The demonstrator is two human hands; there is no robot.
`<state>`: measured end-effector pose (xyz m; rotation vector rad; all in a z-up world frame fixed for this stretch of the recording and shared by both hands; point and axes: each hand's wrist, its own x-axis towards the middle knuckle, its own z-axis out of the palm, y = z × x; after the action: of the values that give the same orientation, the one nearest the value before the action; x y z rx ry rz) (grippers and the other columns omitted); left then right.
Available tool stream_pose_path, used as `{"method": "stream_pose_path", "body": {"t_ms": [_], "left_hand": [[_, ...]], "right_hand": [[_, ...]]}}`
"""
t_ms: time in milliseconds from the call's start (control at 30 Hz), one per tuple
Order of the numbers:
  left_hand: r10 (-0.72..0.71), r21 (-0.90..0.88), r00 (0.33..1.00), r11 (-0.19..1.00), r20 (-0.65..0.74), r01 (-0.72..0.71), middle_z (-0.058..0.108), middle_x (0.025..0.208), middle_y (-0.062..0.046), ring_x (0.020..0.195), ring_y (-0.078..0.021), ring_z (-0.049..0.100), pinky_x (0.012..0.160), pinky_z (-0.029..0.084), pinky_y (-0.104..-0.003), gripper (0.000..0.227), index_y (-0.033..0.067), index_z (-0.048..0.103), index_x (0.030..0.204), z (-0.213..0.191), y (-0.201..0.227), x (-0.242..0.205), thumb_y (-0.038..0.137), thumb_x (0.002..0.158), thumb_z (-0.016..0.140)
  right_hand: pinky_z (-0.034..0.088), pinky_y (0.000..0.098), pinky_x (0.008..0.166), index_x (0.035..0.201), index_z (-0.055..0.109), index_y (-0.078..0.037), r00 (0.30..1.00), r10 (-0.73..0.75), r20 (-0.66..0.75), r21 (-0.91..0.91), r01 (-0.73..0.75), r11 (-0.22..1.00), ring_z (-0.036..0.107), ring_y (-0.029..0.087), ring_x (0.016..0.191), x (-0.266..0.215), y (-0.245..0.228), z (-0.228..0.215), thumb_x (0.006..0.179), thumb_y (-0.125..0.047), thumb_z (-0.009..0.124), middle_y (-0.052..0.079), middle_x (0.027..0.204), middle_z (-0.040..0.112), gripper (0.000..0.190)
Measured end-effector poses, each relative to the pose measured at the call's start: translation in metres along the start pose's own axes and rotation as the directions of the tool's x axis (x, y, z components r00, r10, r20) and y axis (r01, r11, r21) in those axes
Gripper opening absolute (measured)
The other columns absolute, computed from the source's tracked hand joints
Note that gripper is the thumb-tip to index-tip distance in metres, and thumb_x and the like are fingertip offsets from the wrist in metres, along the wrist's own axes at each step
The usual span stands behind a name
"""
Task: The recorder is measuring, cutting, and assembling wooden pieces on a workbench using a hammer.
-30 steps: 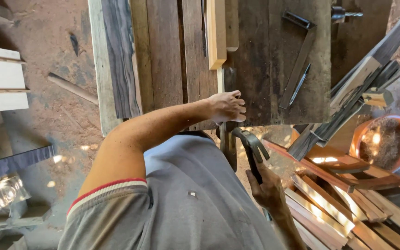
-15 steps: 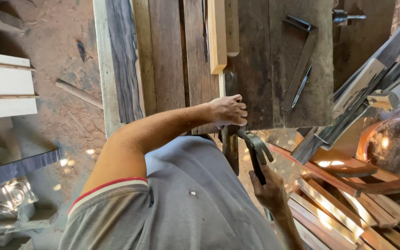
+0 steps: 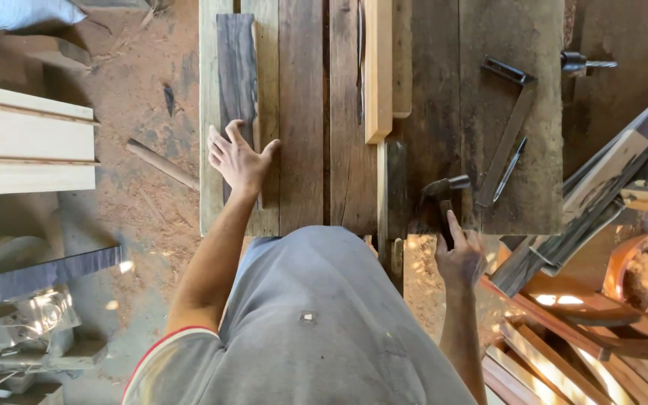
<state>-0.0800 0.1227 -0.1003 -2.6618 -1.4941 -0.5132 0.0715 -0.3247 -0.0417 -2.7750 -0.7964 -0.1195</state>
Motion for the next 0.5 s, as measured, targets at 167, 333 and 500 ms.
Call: {"method": "stream_pose_path", "body": {"t_ms": [167,333,500], "left_hand": [[-0.221,-0.499,0.944,0.806,0.245,0.318,0.054,0.127,-0.013,0.126,-0.0307,0.047,0.107,0.046,-0.054,0.064,0.0134,0.055,0.129,0.022,-0.019,0.007,0.028,0.075,0.088],[0.089,-0.890,0.931,0.338,0.353,0.305,0.045,0.140,-0.022,0.111,-0.0293,0.067,0.086,0.065,-0.043,0.053,0.0063,0.051,0.126,-0.060,0.040,0.025,0.019,0.085,0.083],[0.482,-0.956,0.865,-0.292,-0.143,0.004,0.038,0.156,-0.024,0.129,-0.0329,0.065,0.097,0.069,-0.041,0.047,0.0056,0.048,0.127,-0.116,0.117,0.058,0.009,0.092,0.080]], "right_hand": [[0.059,0.0446,0.095,0.138,0.070,-0.011,0.997,-0.040,0.065,0.170,0.029,0.985,0.068,0.028,0.110,0.038,0.030,0.031,0.090,-0.028,0.087,0.016,0.120,0.072,0.053],[0.054,0.0531,0.107,0.164,0.019,-0.004,0.986,-0.113,0.121,0.769,-0.021,0.639,0.057,0.039,0.134,0.165,-0.111,-0.052,0.083,-0.054,0.087,0.028,0.148,0.053,0.117],[0.057,0.0540,0.114,0.156,0.023,-0.005,0.815,-0.574,-0.074,0.974,0.183,0.136,0.054,0.037,0.143,0.284,-0.180,-0.031,0.092,-0.053,0.084,0.029,0.149,0.045,0.101]]}}
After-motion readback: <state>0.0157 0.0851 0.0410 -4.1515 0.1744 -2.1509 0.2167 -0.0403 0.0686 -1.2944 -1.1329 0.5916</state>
